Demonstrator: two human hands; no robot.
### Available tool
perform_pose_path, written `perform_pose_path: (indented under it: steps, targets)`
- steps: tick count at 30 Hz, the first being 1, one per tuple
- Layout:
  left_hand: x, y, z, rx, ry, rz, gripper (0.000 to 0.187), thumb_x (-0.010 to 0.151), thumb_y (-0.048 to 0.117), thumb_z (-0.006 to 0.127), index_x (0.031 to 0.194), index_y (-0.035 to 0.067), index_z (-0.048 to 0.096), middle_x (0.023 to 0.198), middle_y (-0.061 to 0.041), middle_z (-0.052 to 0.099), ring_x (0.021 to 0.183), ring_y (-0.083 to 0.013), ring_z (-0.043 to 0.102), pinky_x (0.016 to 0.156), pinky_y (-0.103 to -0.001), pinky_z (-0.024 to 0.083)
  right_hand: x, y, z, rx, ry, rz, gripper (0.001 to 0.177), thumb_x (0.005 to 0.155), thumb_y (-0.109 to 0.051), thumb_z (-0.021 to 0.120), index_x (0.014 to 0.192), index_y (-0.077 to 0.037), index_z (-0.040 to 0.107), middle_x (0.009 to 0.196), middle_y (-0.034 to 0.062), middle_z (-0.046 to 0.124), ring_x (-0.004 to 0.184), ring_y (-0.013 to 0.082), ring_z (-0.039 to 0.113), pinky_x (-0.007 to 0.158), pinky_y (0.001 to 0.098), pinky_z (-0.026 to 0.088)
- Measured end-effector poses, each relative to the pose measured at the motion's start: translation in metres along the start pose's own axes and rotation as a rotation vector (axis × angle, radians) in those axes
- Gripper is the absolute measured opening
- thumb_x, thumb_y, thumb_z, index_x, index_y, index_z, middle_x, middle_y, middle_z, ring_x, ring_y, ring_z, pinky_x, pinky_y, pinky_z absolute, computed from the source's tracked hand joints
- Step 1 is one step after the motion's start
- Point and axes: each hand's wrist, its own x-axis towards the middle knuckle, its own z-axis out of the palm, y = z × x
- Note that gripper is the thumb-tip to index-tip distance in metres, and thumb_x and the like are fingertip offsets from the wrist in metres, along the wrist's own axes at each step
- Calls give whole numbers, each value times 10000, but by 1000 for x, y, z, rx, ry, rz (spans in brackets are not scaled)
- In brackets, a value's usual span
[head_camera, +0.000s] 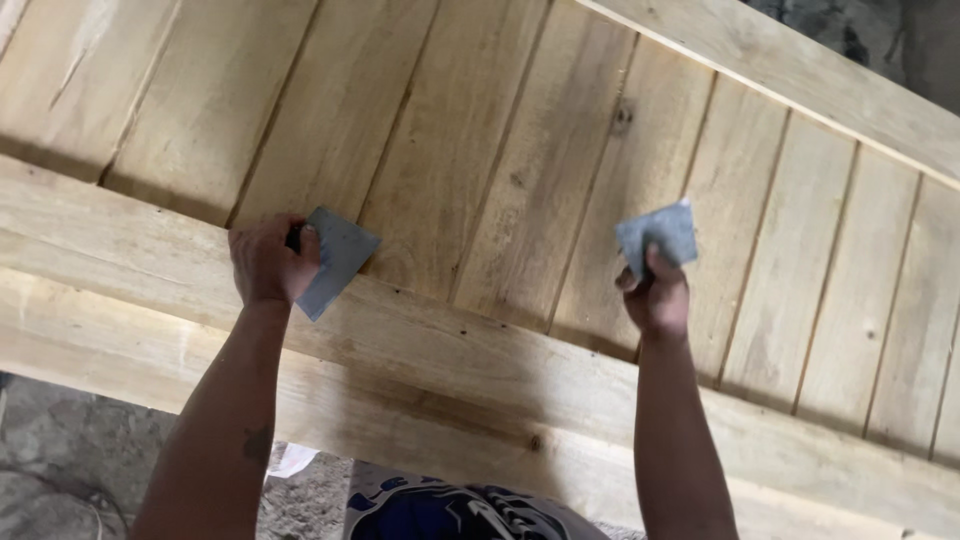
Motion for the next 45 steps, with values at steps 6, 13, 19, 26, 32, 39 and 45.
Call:
perform_pose_path:
  steps: [6, 13, 19, 26, 32, 39, 45]
  targets:
    - [2, -1, -2, 19, -51, 36, 232, 971, 351, 691, 1027, 133, 750, 1013, -125, 737, 1050, -324, 664, 1083, -467, 395, -115, -9, -25, -80, 289, -133, 255, 1010, -153, 684, 1247, -65, 650, 1000, 52, 697, 743, 150, 650, 611, 290, 496]
    - [-58, 39, 18, 150, 71, 140, 233, 989, 364, 706, 1100, 168, 762, 1255, -117, 664, 1329, -339, 526, 1216, -526, 313, -104, -92, -76, -155, 380, -258, 126, 958, -31, 658, 1072, 21, 650, 809, 82, 648, 570, 179, 577, 502, 307, 463]
    - [-79, 34, 37, 195, -10, 73, 315, 1005, 405, 660, 1193, 170, 751, 1301, -92, 608, 1325, -330, 471, 1218, -506, 271, 58, -129, -112, -718, 501, -365, 138, 902, -47, 744, 975, 50, 677, 853, 104, 719, 554, 148, 630, 440, 310, 498]
    - [-96, 24, 36, 179, -6, 74, 289, 1037, 404, 553, 1139, 172, 692, 1352, -32, 588, 1356, -298, 445, 1231, -461, 276, 168, -155, -135, -1031, 503, -293, 176, 913, -103, 746, 880, 64, 700, 736, 95, 712, 522, 149, 633, 472, 307, 510]
    - [-98, 16, 38, 235, 7, 100, 281, 1063, 419, 558, 1121, 176, 688, 1331, -15, 580, 1371, -267, 440, 1231, -429, 279, 170, -156, -137, -1174, 463, -211, 234, 937, -153, 741, 865, 68, 708, 706, 118, 705, 540, 163, 647, 502, 311, 498]
    - [-91, 24, 34, 227, -16, 123, 291, 1011, 360, 491, 1131, 170, 675, 1342, -11, 566, 1394, -241, 430, 1257, -408, 265, 185, -158, -147, -870, 416, 12, 151, 922, -106, 688, 817, -3, 652, 706, 115, 704, 512, 144, 642, 420, 293, 498]
    - [-94, 22, 34, 204, -2, 131, 307, 1095, 413, 536, 1122, 146, 685, 1320, -31, 575, 1371, -263, 435, 1219, -429, 277, 206, -133, -191, -859, 466, 30, 446, 946, -81, 686, 1256, 95, 418, 776, 115, 700, 543, 174, 650, 419, 324, 458]
